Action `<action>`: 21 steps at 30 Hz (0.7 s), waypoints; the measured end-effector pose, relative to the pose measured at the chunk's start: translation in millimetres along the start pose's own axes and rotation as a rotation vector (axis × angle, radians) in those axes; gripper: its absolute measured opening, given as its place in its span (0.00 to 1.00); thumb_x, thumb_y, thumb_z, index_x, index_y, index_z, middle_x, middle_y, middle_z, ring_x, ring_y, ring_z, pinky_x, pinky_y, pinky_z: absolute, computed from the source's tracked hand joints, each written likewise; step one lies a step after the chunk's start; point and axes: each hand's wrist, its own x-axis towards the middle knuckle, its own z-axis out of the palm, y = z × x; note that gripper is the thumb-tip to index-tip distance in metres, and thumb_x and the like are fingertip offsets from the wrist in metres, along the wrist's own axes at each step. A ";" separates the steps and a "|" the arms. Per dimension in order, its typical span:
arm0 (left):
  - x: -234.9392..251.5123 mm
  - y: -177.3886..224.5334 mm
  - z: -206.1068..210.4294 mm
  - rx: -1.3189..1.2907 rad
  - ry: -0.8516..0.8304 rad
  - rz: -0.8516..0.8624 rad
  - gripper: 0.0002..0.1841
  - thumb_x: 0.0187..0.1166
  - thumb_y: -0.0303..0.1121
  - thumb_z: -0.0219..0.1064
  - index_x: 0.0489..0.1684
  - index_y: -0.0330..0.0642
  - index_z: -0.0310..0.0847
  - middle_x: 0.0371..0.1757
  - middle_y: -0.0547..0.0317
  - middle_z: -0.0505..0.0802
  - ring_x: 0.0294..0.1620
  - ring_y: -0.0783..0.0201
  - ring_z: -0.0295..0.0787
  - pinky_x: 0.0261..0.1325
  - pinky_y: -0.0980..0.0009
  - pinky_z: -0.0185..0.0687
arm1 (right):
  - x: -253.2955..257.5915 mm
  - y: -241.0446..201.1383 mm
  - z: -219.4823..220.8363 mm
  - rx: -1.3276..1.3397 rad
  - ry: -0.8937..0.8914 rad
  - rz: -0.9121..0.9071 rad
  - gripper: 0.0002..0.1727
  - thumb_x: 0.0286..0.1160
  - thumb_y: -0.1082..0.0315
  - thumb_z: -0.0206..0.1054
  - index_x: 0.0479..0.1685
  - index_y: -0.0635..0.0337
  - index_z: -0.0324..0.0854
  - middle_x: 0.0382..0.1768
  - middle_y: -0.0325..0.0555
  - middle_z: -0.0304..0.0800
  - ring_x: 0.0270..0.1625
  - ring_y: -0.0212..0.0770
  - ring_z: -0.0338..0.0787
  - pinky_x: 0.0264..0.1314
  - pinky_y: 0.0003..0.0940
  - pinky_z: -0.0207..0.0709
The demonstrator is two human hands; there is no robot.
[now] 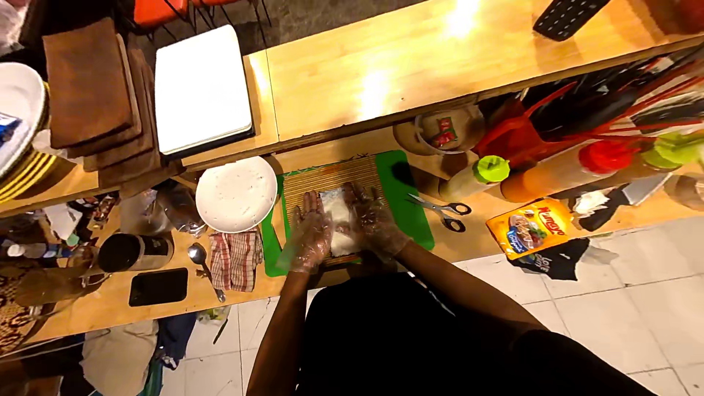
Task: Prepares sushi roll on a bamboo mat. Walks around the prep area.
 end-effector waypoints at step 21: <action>0.3 -0.2 -19.4 -0.146 -0.050 -0.002 0.31 0.93 0.45 0.42 0.92 0.38 0.56 0.97 0.52 0.51 0.98 0.54 0.31 0.95 0.43 0.21 | 7.0 -15.4 -12.6 0.057 -0.048 -0.159 0.50 0.70 0.41 0.74 0.87 0.66 0.64 0.87 0.63 0.64 0.91 0.62 0.59 0.93 0.62 0.46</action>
